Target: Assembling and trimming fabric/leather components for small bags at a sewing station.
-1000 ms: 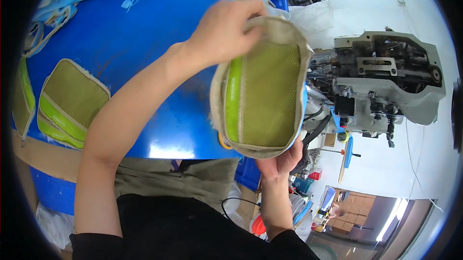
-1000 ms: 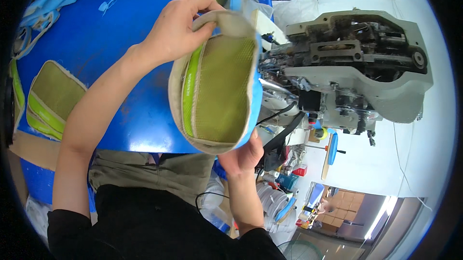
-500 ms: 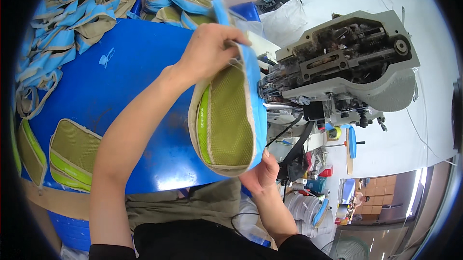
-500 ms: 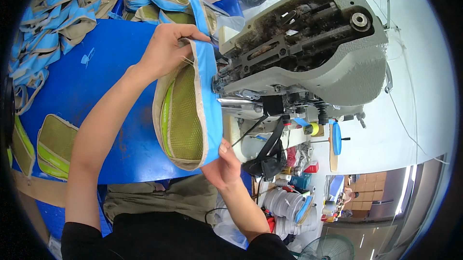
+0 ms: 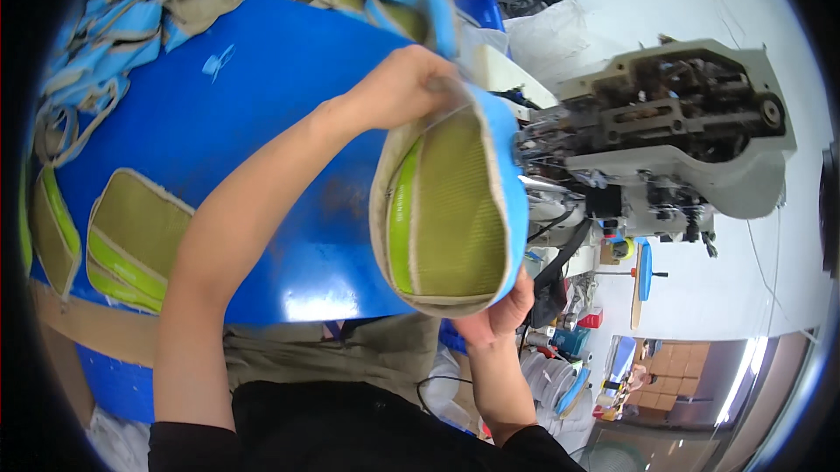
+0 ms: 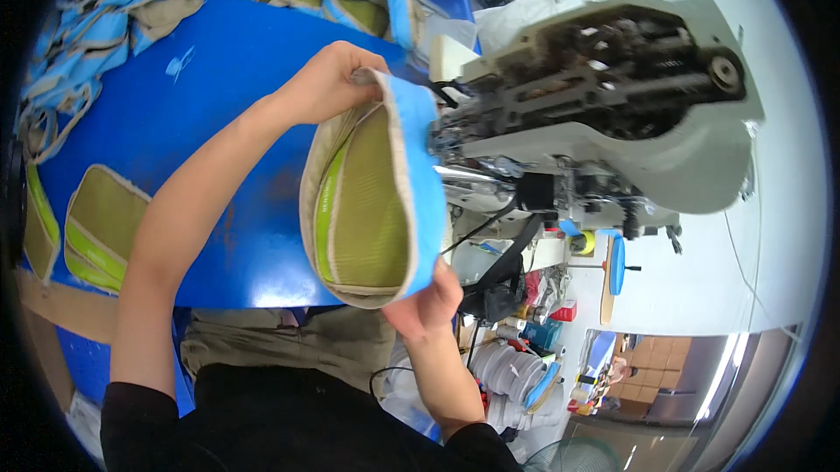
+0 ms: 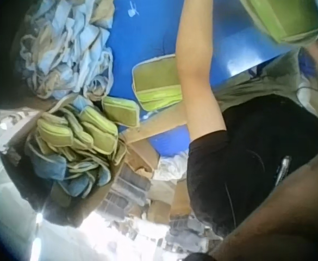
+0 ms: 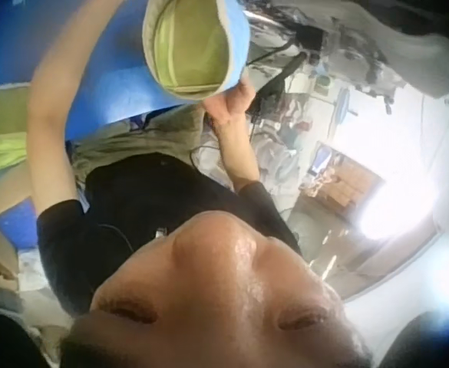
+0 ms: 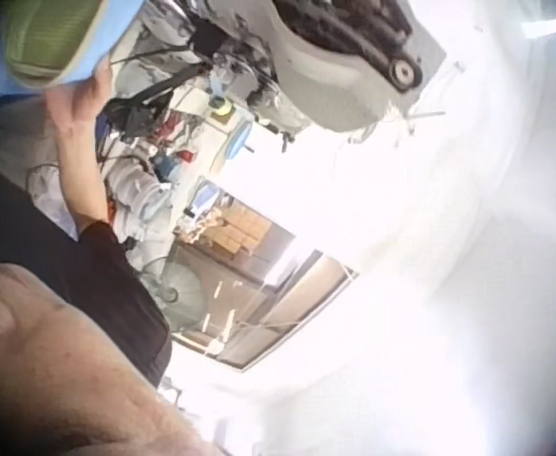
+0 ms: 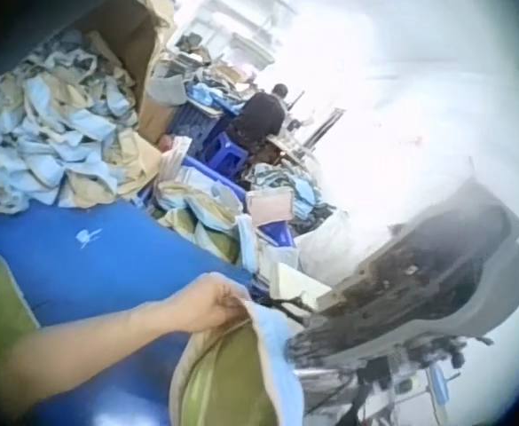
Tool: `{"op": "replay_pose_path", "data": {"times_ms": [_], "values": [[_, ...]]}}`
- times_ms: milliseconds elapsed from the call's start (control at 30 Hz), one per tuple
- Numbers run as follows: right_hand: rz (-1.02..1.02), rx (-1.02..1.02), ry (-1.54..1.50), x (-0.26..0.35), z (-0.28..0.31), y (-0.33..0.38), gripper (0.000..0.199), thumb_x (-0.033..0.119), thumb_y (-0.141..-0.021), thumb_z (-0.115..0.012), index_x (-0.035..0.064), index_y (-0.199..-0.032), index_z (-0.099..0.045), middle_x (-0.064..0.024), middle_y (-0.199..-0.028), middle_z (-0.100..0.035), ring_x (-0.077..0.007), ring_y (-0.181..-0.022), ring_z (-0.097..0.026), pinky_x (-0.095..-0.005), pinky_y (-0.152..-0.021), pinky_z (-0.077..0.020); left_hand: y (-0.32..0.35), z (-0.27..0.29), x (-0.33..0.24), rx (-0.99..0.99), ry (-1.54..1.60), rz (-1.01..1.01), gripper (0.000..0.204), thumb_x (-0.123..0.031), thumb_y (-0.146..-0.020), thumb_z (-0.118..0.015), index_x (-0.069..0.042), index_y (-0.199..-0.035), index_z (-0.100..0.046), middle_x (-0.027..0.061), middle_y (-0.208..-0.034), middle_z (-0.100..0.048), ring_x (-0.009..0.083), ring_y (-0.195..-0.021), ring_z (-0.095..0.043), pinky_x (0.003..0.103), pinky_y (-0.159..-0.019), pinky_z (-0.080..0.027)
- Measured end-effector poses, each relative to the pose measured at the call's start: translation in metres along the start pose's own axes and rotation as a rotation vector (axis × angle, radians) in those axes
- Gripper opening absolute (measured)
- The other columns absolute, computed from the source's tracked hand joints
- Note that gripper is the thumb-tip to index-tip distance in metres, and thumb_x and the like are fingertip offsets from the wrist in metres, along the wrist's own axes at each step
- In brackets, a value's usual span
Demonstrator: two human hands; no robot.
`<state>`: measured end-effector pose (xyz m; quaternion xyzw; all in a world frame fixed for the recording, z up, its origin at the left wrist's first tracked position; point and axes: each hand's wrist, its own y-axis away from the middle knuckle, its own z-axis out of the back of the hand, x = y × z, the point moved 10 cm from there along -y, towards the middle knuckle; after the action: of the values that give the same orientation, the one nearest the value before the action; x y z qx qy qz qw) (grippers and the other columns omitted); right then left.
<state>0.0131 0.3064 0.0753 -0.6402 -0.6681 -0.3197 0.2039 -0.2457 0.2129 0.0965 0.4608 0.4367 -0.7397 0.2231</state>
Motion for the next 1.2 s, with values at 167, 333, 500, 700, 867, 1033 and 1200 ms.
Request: {"op": "replay_pose_path", "data": {"times_ms": [167, 333, 500, 700, 867, 1033, 1200], "values": [[0.049, -0.003, -0.082, 0.008, 0.014, 0.003, 0.060, 0.043, -0.096, -0.066, 0.0103, -0.146, -0.058, -0.0137, -0.153, -0.055, -0.0362, -0.141, -0.049, -0.0601, -0.121, -0.0323, 0.023, -0.002, 0.011, 0.141, 0.371, 0.027, 0.016, -0.012, -0.100, -0.068, -0.001, -0.109, -0.074, 0.0009, -0.094, -0.074, 0.0071, -0.087, -0.063, 0.027, -0.082, -0.053], [0.043, 0.048, -0.005, 0.009, 0.018, 0.002, 0.063, 0.046, -0.095, -0.067, 0.0137, -0.148, -0.057, -0.0117, -0.155, -0.053, -0.0371, -0.143, -0.047, -0.0625, -0.121, -0.0306, 0.038, 0.015, 0.009, 0.117, 0.472, 0.047, 0.017, -0.014, -0.101, -0.068, -0.001, -0.109, -0.076, 0.0007, -0.094, -0.074, 0.0076, -0.087, -0.064, 0.026, -0.085, -0.052], [0.049, -0.053, -0.046, 0.008, 0.029, -0.001, 0.063, 0.043, -0.096, -0.066, 0.0122, -0.149, -0.055, -0.0126, -0.155, -0.053, -0.0376, -0.143, -0.047, -0.0635, -0.121, -0.0304, 0.039, 0.027, 0.000, 0.111, 0.462, 0.054, 0.020, -0.017, -0.101, -0.069, -0.002, -0.112, -0.077, 0.0003, -0.096, -0.074, 0.0070, -0.088, -0.063, 0.027, -0.085, -0.053], [-0.034, -0.015, 0.062, 0.002, 0.010, -0.004, 0.053, 0.031, -0.097, -0.064, 0.0052, -0.143, -0.059, -0.0150, -0.150, -0.058, -0.0348, -0.141, -0.051, -0.0578, -0.122, -0.0322, 0.006, 0.028, -0.047, 0.074, 0.104, -0.154, 0.025, -0.016, -0.098, -0.072, 0.001, -0.116, -0.075, 0.0097, -0.106, -0.077, 0.0142, -0.097, -0.071, 0.031, -0.086, -0.056], [-0.028, -0.057, 0.141, 0.006, 0.005, -0.004, 0.056, 0.031, -0.094, -0.066, 0.0042, -0.142, -0.059, -0.0146, -0.148, -0.059, -0.0341, -0.138, -0.053, -0.0558, -0.120, -0.0346, -0.011, 0.010, -0.094, 0.098, -0.005, -0.338, 0.037, 0.008, -0.081, -0.067, -0.002, -0.116, -0.075, 0.0121, -0.110, -0.077, 0.0245, -0.105, -0.074, 0.038, -0.086, -0.059], [-0.019, -0.077, 0.180, 0.007, 0.013, -0.004, 0.056, 0.030, -0.094, -0.068, 0.0031, -0.142, -0.058, -0.0135, -0.146, -0.060, -0.0322, -0.136, -0.055, -0.0537, -0.119, -0.0355, -0.027, 0.000, -0.092, 0.138, -0.111, -0.310, 0.041, 0.013, -0.076, -0.063, -0.004, -0.111, -0.078, 0.0129, -0.105, -0.078, 0.0254, -0.098, -0.075, 0.034, -0.084, -0.058], [-0.004, -0.027, 0.113, 0.006, 0.007, -0.004, 0.056, 0.030, -0.094, -0.067, 0.0025, -0.142, -0.058, -0.0145, -0.145, -0.061, -0.0332, -0.136, -0.055, -0.0540, -0.119, -0.0357, -0.045, -0.008, -0.073, 0.255, 0.031, -0.300, 0.026, 0.004, -0.085, -0.070, -0.001, -0.109, -0.079, 0.0114, -0.100, -0.079, 0.0184, -0.094, -0.074, 0.031, -0.087, -0.058]]}}
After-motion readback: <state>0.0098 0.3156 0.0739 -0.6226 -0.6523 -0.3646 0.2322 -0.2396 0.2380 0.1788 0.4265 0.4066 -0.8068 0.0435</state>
